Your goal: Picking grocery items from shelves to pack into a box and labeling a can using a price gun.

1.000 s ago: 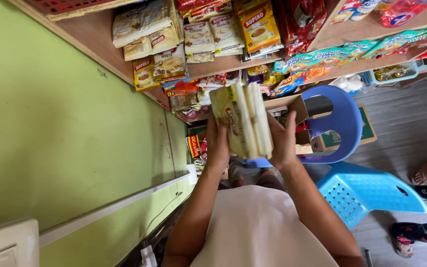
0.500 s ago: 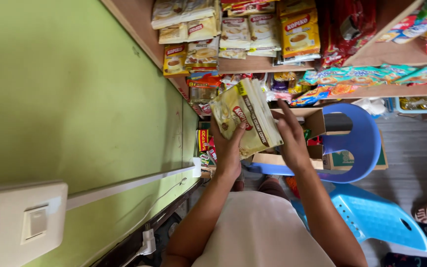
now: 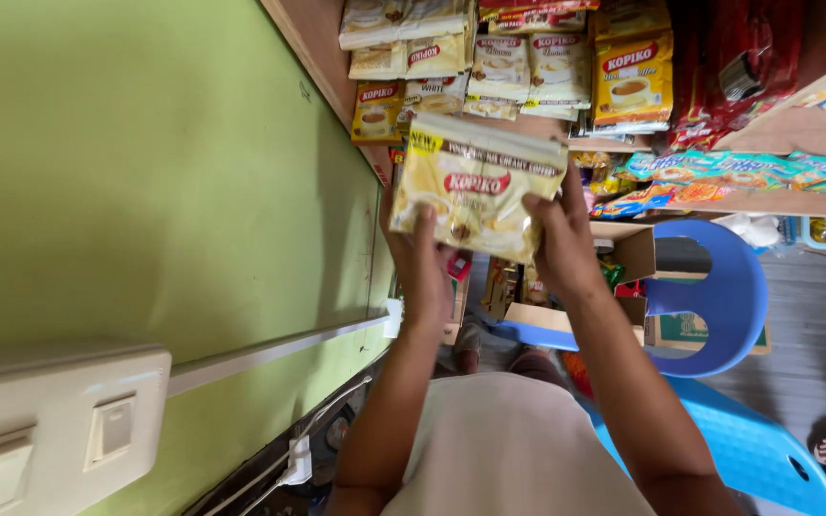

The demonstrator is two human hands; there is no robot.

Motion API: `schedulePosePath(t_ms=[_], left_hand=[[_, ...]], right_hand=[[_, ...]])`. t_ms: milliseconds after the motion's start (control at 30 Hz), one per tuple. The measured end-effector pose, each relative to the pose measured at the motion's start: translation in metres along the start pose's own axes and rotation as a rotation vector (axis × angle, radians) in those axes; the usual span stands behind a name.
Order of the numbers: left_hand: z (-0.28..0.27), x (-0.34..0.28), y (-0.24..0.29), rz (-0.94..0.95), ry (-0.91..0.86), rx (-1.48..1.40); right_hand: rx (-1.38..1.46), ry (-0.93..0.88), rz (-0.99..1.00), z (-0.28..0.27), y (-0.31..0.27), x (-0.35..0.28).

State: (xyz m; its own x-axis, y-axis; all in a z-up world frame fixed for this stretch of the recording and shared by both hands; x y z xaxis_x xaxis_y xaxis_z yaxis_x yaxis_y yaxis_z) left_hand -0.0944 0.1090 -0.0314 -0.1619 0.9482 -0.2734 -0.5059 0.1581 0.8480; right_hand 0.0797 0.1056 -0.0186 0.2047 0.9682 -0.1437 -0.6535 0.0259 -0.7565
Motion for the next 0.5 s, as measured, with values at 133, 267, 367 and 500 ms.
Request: schedulePosePath(t_ms=[133, 267, 367, 500], left_hand=[[0.008, 0.029, 0.03, 0.041, -0.14, 0.097], [0.003, 0.063, 0.023, 0.014, -0.183, 0.168], [0.016, 0.09, 0.029, 0.133, -0.208, 0.267], [0.071, 0.124, 0.039, 0.357, -0.421, 0.669]], right_hand=[[-0.021, -0.07, -0.018, 0.006, -0.011, 0.031], [-0.077, -0.124, -0.076, 0.008, -0.009, 0.051], [-0.199, -0.104, -0.139, 0.013, -0.028, 0.071], [-0.466, 0.168, -0.24, -0.042, -0.059, 0.134]])
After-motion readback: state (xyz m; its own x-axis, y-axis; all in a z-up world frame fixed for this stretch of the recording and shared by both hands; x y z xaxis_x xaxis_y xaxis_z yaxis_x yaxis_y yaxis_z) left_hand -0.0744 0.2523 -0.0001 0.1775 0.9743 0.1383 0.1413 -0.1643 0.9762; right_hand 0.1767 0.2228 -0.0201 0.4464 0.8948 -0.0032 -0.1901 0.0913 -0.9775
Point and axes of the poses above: each hand's wrist, its own x-axis towards the middle knuckle, its own z-axis out of the palm, y = z × x, the point moved 4 cm from there along x, towards the middle knuckle, and after that the axes turned 8 degrees about x, right-handed, at the moved point
